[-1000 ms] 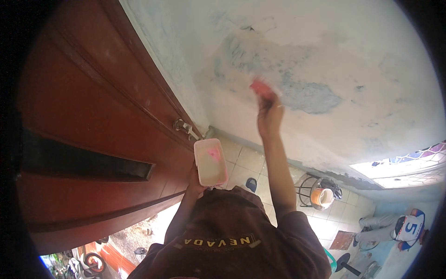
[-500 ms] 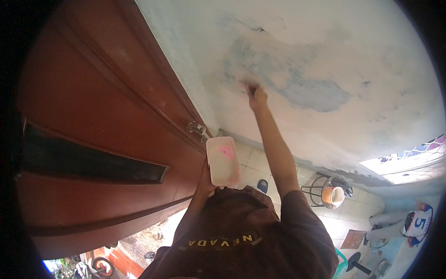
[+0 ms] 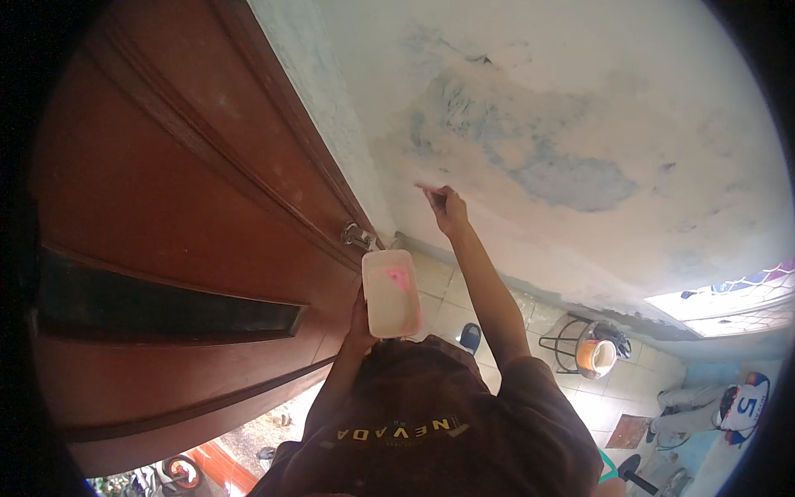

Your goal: The person applies a white patching compound to a wall using a red putty knife. The person repeatedly scoops the compound from a small pink container and spreads it over damaged or uneven areas of the wall surface near a door.

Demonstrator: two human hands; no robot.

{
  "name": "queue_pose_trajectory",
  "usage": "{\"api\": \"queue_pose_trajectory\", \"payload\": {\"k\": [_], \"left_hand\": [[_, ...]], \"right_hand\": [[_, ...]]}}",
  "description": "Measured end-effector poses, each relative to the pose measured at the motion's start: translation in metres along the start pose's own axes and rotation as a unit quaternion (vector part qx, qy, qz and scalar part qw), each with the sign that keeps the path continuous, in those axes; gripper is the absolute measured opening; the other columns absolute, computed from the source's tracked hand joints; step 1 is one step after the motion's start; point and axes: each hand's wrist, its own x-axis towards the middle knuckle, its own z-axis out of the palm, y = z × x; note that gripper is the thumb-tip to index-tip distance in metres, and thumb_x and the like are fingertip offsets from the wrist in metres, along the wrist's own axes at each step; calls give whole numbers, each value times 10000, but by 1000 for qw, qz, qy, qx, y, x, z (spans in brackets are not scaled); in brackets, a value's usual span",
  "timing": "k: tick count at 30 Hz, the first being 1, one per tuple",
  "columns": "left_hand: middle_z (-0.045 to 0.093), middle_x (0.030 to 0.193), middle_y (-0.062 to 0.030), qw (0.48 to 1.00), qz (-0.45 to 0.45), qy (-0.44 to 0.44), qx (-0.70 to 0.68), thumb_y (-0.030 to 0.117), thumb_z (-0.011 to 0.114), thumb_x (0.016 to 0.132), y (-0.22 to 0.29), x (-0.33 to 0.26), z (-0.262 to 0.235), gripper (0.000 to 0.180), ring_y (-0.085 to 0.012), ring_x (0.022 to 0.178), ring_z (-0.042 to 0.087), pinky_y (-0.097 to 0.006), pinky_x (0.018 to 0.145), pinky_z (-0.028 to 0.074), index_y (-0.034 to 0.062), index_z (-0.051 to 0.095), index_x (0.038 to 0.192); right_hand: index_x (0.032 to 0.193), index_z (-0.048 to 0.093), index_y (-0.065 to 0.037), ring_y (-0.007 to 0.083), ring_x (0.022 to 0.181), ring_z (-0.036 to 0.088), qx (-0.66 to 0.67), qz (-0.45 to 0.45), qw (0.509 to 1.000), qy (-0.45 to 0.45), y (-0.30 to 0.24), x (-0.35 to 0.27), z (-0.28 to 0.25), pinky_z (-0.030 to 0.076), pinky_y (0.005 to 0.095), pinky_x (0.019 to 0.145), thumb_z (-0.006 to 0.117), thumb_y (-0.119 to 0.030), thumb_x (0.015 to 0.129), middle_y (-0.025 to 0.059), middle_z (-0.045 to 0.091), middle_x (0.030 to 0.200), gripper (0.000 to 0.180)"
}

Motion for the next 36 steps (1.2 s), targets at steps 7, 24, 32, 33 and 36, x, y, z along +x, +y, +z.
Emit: {"api": "queue_pose_trajectory", "payload": {"k": [7, 24, 32, 33, 36], "left_hand": [[584, 1394, -97, 996, -72, -51, -15, 519, 353, 1074, 7, 32, -19, 578, -291, 1257, 611, -541, 1012, 546, 147, 428, 1510], [633, 1344, -99, 993, -98, -50, -54, 593, 454, 1025, -38, 55, 41, 623, -279, 1197, 648, -504, 980, 566, 142, 515, 1450], [590, 1399, -106, 977, -143, -97, -122, 625, 432, 1009, -49, 60, 45, 661, -354, 1225, 628, -636, 987, 526, 163, 464, 1481], [587, 1401, -108, 974, -146, -108, -135, 629, 430, 1007, -50, 66, 41, 665, -360, 1230, 625, -639, 989, 524, 166, 460, 1484], [589, 1402, -103, 967, -175, -98, -155, 632, 427, 1004, -54, 74, 41, 668, -361, 1233, 625, -636, 997, 520, 174, 454, 1490]], "right_hand": [[1151, 497, 218, 352, 1144, 629, 110, -48, 993, -16, -48, 95, -35, 581, 341, 1031, 437, 36, 969, 277, 582, 1242, 264], [901, 546, 158, 359, 1054, 683, 30, -31, 997, 61, -87, -7, -72, 611, 302, 973, 428, 19, 998, 324, 640, 1158, 207], [1119, 443, 276, 415, 1250, 568, 124, -90, 978, -140, -230, -42, 84, 579, 322, 1055, 371, -34, 1045, 403, 523, 1312, 327], [1130, 429, 288, 424, 1251, 566, 120, -108, 973, -166, -255, -70, 123, 581, 311, 1053, 384, -7, 1030, 407, 518, 1313, 314], [1131, 419, 298, 417, 1248, 572, 96, -194, 949, -231, -306, -131, 197, 585, 307, 1049, 412, 48, 995, 402, 527, 1304, 284]]}}
